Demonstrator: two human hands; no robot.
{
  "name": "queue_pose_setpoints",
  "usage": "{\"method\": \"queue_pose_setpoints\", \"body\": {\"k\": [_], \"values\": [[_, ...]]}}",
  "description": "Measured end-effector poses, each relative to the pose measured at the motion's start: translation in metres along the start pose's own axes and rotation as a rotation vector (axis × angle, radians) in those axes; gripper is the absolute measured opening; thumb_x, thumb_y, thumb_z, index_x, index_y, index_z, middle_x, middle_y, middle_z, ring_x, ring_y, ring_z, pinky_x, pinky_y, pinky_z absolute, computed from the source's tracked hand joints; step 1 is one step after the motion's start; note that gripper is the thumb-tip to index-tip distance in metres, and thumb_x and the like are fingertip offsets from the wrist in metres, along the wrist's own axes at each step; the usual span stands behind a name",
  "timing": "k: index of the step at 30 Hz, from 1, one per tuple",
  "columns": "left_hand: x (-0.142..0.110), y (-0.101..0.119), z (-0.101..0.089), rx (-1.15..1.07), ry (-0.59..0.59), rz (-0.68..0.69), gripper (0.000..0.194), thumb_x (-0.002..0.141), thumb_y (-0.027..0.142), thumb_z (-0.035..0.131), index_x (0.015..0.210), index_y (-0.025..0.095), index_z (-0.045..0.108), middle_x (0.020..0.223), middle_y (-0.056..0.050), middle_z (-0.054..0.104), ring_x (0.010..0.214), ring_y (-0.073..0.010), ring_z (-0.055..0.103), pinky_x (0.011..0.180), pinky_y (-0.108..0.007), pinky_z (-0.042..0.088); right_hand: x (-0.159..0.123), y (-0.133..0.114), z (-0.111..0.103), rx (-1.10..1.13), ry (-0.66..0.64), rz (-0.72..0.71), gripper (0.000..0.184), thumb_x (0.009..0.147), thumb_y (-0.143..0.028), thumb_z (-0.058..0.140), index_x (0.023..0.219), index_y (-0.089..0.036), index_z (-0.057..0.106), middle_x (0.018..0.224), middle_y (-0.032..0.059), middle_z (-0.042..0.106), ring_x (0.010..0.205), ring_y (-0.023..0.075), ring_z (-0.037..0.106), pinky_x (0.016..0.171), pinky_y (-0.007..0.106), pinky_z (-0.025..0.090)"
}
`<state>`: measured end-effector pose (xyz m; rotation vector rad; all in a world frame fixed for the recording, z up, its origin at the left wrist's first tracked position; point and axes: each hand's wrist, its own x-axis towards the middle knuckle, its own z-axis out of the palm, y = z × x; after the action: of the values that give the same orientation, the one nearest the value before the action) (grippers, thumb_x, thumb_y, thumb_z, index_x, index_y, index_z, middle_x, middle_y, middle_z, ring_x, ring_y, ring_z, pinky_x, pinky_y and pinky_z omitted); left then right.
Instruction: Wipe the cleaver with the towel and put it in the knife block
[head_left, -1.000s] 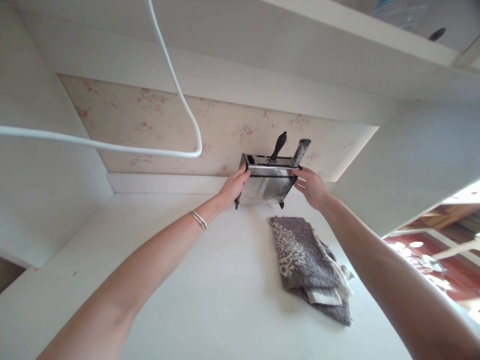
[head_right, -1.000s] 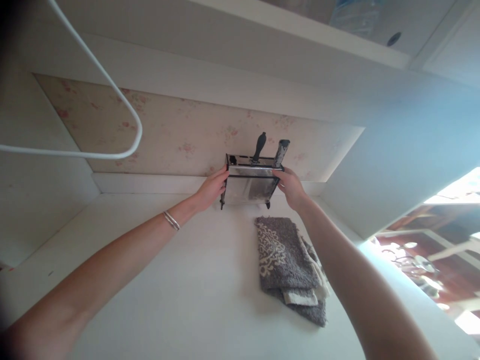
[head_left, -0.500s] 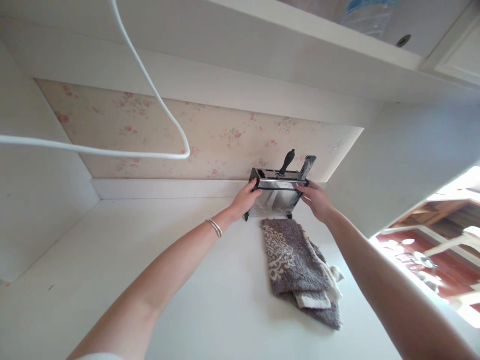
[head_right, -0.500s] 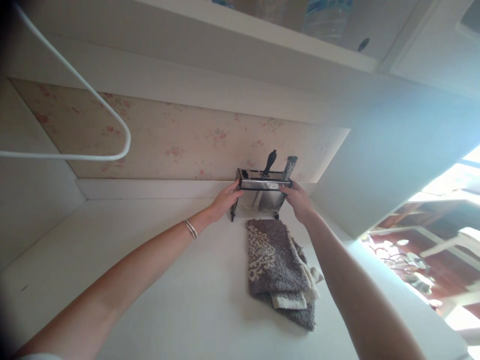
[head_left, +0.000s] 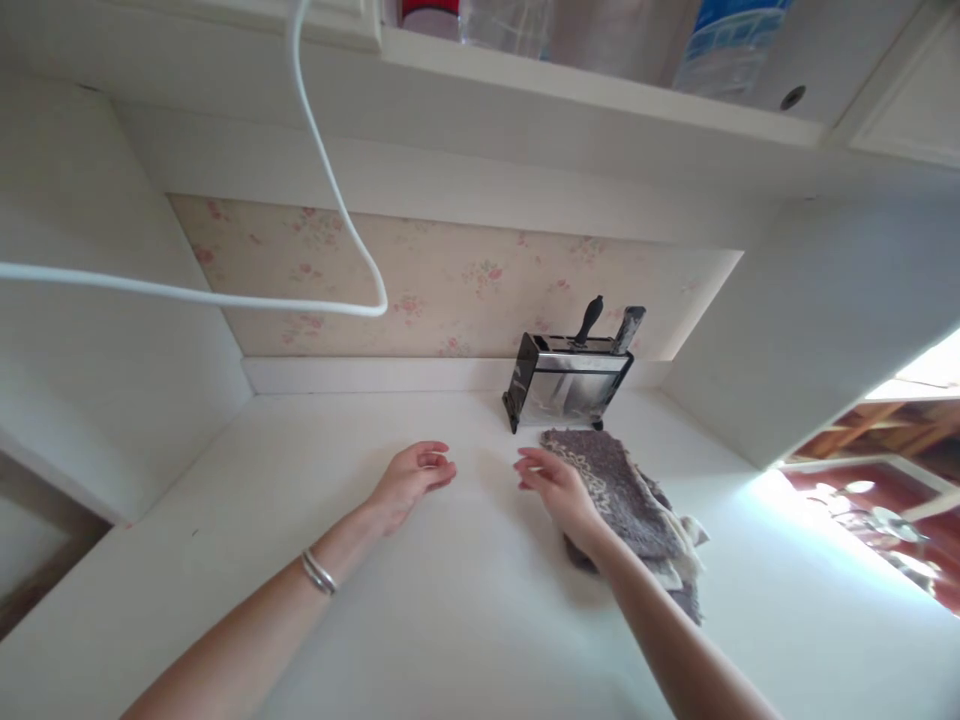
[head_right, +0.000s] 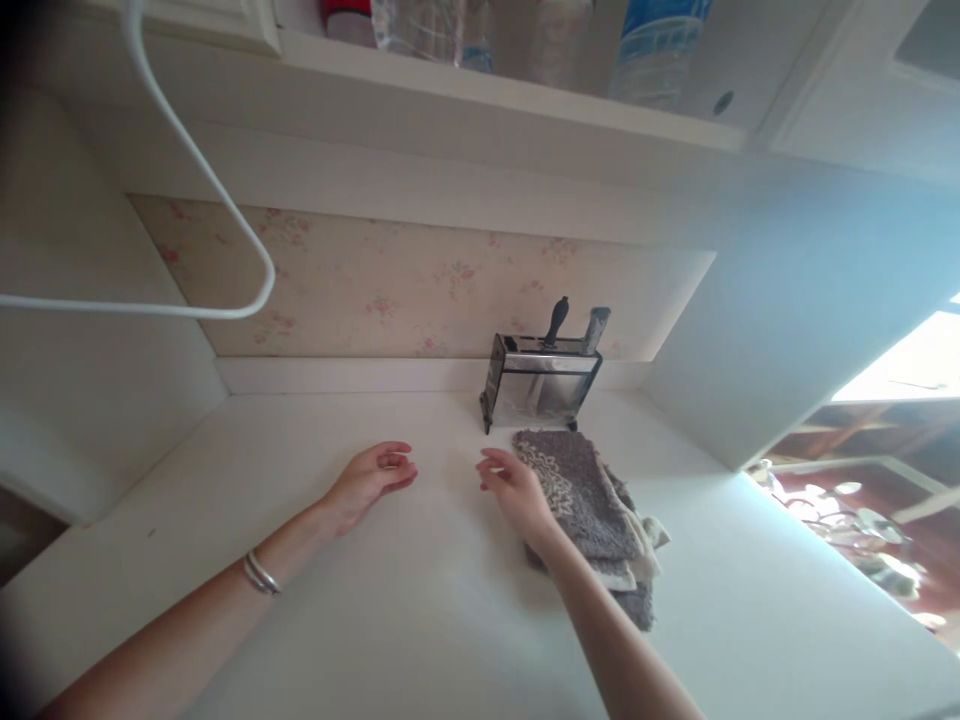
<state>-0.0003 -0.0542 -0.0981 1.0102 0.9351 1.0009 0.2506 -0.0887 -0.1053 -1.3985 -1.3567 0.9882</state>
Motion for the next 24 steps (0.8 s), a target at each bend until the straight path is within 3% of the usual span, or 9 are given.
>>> {"method": "queue_pose_setpoints", "body": {"k": [4,8,13,24], "values": [[-0.041,-0.016,-0.024,-0.111,0.095,-0.13,0.035,0.058,0.016,0.082,0.087,0.02,0.064,0.078,-0.001,0.066,0.076,-0.0134,0.065,0.081,-0.029,0.053,-0.03,-0.006,0.084,0.075,-0.262,0.046,0.03,0.077,-0.036,0.058,0.101,-0.02,0.063,0.084,0.0035,0.066,0.062,0.0135,0.06,0.061,0.028,0.05],[-0.061,-0.027,-0.037,-0.146,0.098,-0.116,0.026,0.064,0.021,0.079,0.086,0.02,0.066,0.084,-0.005,0.07,0.082,-0.0149,0.066,0.085,-0.028,0.052,-0.042,-0.014,0.128,0.008,-0.324,0.025,0.026,0.08,-0.037,0.053,0.098,-0.022,0.064,0.076,0.0015,0.065,0.056,0.0126,0.056,0.052,0.025,0.045],[-0.062,-0.03,-0.043,-0.203,0.071,-0.095,0.022,0.067,0.017,0.077,0.086,0.019,0.066,0.084,-0.005,0.07,0.081,-0.0138,0.066,0.086,-0.028,0.053,-0.052,-0.015,0.136,-0.191,-0.242,-0.111,0.028,0.086,-0.038,0.044,0.081,-0.021,0.065,0.062,-0.0004,0.058,0.056,0.0134,0.052,0.057,0.025,0.041],[-0.061,-0.034,-0.044,-0.166,0.051,-0.075,0.022,0.069,0.021,0.076,0.089,0.018,0.068,0.089,-0.008,0.071,0.086,-0.0164,0.066,0.087,-0.03,0.053,-0.056,-0.019,0.13,-0.291,-0.296,-0.229,0.027,0.088,-0.03,0.041,0.069,-0.021,0.058,0.059,-0.0021,0.052,0.056,0.0123,0.046,0.057,0.024,0.035]]}}
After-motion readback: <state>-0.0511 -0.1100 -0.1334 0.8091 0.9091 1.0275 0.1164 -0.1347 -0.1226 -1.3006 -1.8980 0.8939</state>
